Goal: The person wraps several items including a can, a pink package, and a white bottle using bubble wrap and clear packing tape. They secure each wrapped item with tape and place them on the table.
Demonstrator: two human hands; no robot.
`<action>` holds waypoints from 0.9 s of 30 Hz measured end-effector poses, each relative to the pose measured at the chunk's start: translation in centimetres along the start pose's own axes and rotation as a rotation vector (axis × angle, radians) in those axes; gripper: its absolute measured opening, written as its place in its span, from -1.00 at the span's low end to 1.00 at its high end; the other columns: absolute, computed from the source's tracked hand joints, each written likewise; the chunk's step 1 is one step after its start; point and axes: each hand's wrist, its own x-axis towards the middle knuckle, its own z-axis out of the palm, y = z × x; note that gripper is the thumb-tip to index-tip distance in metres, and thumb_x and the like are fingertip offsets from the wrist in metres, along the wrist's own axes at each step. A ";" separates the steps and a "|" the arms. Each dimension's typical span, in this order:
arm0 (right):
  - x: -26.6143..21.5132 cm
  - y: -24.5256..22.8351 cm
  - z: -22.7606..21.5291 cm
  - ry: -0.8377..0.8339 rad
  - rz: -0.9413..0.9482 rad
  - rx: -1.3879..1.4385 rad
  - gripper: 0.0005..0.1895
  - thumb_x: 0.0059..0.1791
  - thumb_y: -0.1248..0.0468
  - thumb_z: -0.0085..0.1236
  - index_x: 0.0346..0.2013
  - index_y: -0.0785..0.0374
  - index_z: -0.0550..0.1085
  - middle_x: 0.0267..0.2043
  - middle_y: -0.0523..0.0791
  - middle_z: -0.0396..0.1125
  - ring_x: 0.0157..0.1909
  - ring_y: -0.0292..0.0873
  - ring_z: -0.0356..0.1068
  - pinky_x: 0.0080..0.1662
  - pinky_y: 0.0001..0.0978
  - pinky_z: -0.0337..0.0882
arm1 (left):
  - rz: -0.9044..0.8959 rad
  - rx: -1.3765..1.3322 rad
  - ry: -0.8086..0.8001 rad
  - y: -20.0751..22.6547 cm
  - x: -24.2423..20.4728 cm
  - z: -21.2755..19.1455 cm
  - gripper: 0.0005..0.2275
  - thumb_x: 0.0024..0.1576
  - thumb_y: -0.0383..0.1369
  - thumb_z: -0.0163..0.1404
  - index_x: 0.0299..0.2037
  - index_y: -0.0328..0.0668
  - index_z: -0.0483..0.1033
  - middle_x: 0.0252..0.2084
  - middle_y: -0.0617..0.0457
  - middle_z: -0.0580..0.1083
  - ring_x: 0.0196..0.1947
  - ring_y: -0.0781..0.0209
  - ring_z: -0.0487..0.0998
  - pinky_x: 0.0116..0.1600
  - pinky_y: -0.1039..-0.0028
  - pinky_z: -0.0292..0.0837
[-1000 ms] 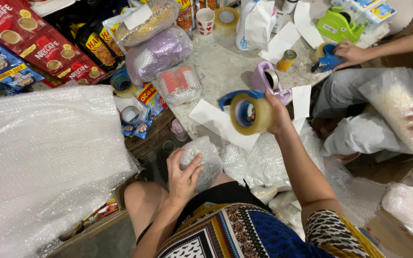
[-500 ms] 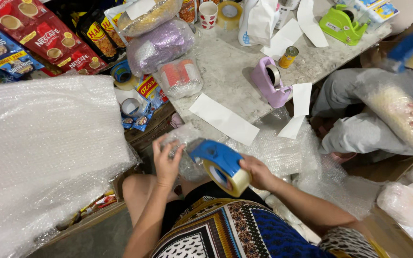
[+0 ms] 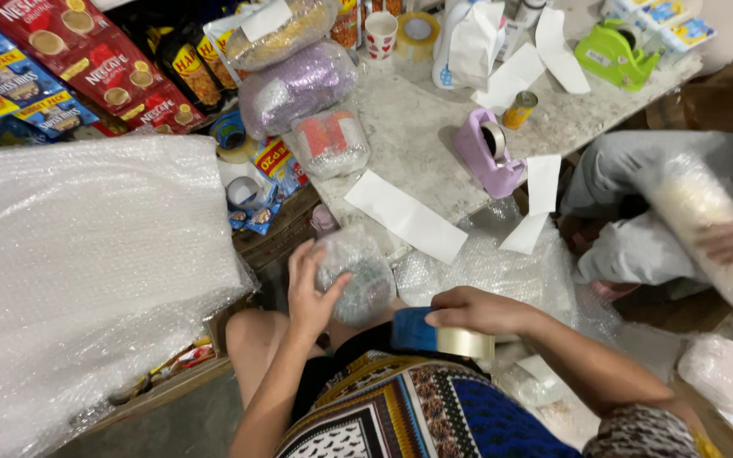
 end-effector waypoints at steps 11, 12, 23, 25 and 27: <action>3.2 -6.1 -3.0 0.256 -0.208 1.125 -0.35 0.04 -0.13 -0.01 0.01 0.48 0.38 -0.33 0.12 0.47 -0.41 -0.01 0.54 -0.28 -0.16 0.62 | -0.053 -0.068 -0.060 2.8 -0.9 2.4 -0.04 -0.13 -0.42 0.38 0.39 -0.25 -0.12 0.30 -0.40 0.23 0.33 -0.25 0.33 0.42 0.15 0.24; 4.7 -6.0 -2.0 0.232 -0.200 1.017 -0.37 0.07 -0.12 -0.01 0.04 0.47 0.42 -0.32 0.08 0.47 -0.39 -0.06 0.51 -0.30 -0.23 0.58 | -0.066 -0.125 -0.064 2.4 -0.4 2.3 -0.01 -0.11 -0.43 0.36 0.42 -0.26 -0.20 0.32 -0.38 0.26 0.32 -0.21 0.37 0.39 0.18 0.29; 3.4 5.0 5.9 0.128 -0.148 0.606 -0.41 0.05 -0.14 -0.09 0.07 0.30 0.44 -0.28 -0.05 0.48 -0.31 -0.15 0.52 -0.23 -0.37 0.55 | -0.351 0.008 -0.254 -7.5 2.8 -0.2 -0.29 0.12 -0.31 0.23 0.47 0.04 0.11 0.40 -0.29 0.24 0.36 -0.18 0.37 0.40 0.21 0.33; 3.2 5.3 5.6 0.113 -0.091 0.470 -0.41 0.05 -0.14 -0.10 0.07 0.29 0.48 -0.30 -0.03 0.49 -0.28 -0.12 0.51 -0.18 -0.30 0.54 | -0.316 -0.143 -0.411 -7.6 3.1 -0.9 -0.23 0.16 -0.31 0.13 0.52 -0.12 -0.10 0.41 -0.33 0.04 0.44 -0.21 0.12 0.46 0.19 0.05; 3.1 4.5 4.6 0.104 -0.162 0.469 -0.41 0.08 -0.15 -0.08 0.05 0.33 0.48 -0.21 -0.02 0.50 -0.18 -0.11 0.50 -0.09 -0.27 0.50 | -0.268 -0.183 -0.517 -7.1 3.4 -2.8 -0.13 0.05 -0.33 0.19 0.50 -0.18 -0.17 0.39 -0.33 -0.01 0.43 -0.21 0.03 0.45 0.17 -0.03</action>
